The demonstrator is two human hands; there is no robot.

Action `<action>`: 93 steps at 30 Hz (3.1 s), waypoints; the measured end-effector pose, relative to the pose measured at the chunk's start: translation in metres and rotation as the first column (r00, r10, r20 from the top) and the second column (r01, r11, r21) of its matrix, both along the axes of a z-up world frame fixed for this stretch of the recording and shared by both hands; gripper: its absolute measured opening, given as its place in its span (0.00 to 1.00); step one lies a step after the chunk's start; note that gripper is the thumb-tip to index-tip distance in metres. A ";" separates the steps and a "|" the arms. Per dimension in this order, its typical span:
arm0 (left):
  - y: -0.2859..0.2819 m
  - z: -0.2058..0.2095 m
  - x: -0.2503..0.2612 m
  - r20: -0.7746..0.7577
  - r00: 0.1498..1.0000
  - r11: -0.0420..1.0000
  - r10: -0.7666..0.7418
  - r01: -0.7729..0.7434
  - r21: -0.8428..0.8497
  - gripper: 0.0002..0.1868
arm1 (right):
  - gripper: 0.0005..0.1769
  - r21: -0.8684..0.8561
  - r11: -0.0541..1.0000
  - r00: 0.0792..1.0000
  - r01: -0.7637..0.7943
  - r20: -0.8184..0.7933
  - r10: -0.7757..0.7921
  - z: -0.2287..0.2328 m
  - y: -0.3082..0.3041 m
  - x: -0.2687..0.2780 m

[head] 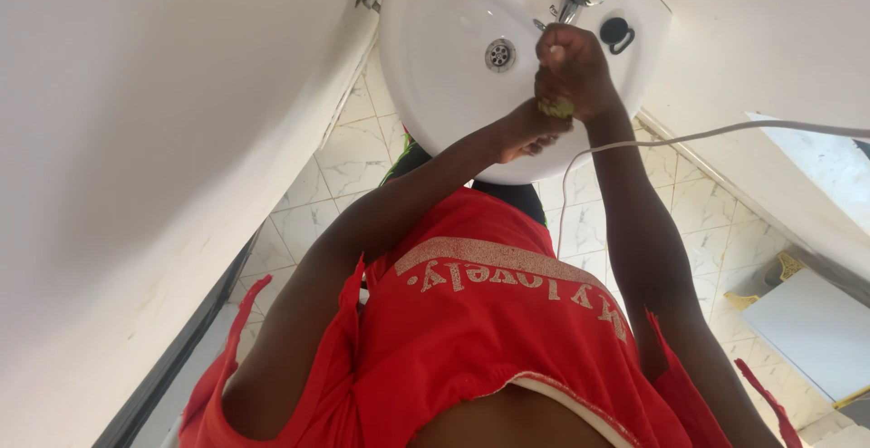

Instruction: Cleaning a bathroom sink with a sponge.

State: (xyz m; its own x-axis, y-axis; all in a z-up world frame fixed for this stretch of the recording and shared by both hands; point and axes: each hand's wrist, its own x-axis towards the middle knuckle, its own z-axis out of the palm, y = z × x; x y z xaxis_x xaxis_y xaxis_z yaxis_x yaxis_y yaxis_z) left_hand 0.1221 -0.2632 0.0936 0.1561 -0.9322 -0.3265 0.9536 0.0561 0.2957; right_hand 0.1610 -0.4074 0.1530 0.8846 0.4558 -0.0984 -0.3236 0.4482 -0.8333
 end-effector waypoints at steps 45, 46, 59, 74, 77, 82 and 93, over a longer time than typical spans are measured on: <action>0.048 -0.063 0.004 0.889 0.062 0.590 -0.453 -0.727 0.351 0.07 | 0.20 -0.565 0.449 0.589 0.692 0.082 -0.804 -0.108 0.055 -0.038; 0.054 -0.061 -0.001 0.900 0.039 0.609 -0.434 -0.724 0.325 0.15 | 0.18 -0.537 0.477 0.570 0.695 0.008 -0.821 -0.105 0.049 -0.046; 0.053 -0.117 0.004 0.746 0.629 0.848 0.218 -0.501 0.175 0.19 | 0.18 -0.185 0.848 0.697 0.497 -0.498 -0.517 -0.046 0.031 -0.080; 0.078 -0.020 0.026 0.853 0.426 0.598 0.301 -0.781 0.179 0.11 | 0.34 -0.679 0.702 0.954 0.215 -0.008 -0.300 -0.082 0.018 -0.093; 0.074 -0.009 0.026 0.830 0.442 0.618 0.340 -0.771 0.157 0.11 | 0.37 -0.688 0.678 0.947 0.259 0.044 -0.318 -0.052 0.029 -0.091; 0.072 -0.004 0.021 0.844 0.426 0.634 0.327 -0.761 0.138 0.09 | 0.52 -0.696 0.648 0.950 0.311 0.208 -0.232 0.003 0.062 -0.091; 0.105 0.005 0.015 0.928 0.372 0.749 -0.036 -0.604 0.272 0.16 | 0.19 -0.705 0.632 0.945 0.323 0.207 -0.252 -0.055 0.013 -0.112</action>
